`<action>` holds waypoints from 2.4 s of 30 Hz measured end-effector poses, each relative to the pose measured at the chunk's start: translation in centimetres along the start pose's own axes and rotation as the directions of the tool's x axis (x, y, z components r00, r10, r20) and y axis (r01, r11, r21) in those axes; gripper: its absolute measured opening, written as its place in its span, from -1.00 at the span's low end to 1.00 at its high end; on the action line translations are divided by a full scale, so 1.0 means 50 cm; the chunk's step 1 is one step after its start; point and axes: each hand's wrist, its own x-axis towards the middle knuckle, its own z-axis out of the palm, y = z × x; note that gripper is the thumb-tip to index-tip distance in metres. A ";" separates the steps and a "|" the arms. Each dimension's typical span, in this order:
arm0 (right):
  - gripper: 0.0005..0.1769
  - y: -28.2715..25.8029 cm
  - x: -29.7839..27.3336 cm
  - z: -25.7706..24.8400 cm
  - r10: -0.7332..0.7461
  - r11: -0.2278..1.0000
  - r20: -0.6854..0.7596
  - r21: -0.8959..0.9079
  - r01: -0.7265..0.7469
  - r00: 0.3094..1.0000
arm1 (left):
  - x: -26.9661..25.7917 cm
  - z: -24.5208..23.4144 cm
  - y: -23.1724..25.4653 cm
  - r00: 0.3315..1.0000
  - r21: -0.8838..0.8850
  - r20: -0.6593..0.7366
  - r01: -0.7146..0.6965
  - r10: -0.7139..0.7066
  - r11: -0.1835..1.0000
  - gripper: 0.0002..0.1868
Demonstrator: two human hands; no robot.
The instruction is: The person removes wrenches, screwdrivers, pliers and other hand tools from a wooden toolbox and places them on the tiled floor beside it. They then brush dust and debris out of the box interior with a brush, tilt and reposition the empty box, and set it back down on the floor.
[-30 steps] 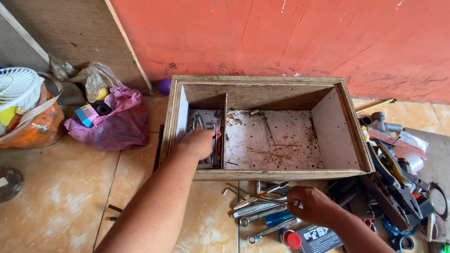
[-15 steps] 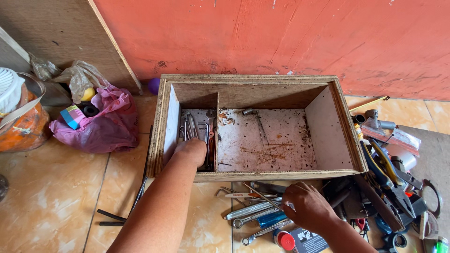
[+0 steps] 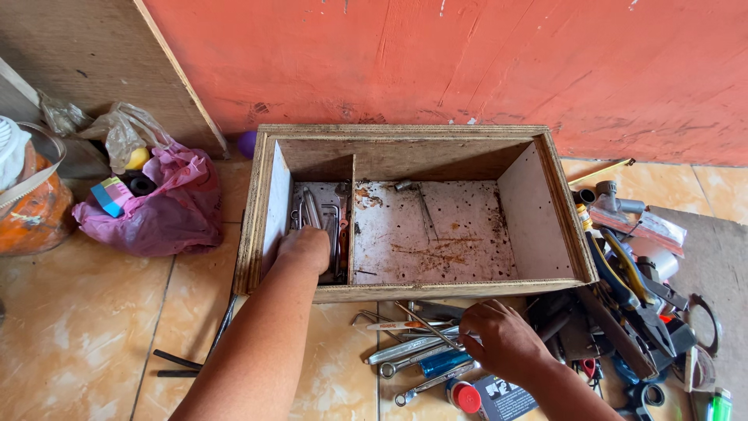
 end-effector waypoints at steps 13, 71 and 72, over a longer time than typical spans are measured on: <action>-0.87 -0.012 -0.003 -0.022 -0.128 0.990 -0.066 0.058 0.132 0.990 | 0.041 0.015 -0.007 0.985 -0.213 -0.048 0.153 -0.167 0.965 -0.73; -0.65 -0.124 0.019 -0.068 0.201 0.980 0.335 -0.075 -0.186 0.921 | -0.092 -0.071 0.003 0.996 0.609 0.053 -0.094 0.078 0.787 -0.47; -0.66 -0.126 0.019 -0.068 0.160 0.987 0.313 -0.052 -0.151 0.936 | -0.092 -0.072 0.002 0.995 0.602 0.038 -0.093 0.089 0.793 -0.47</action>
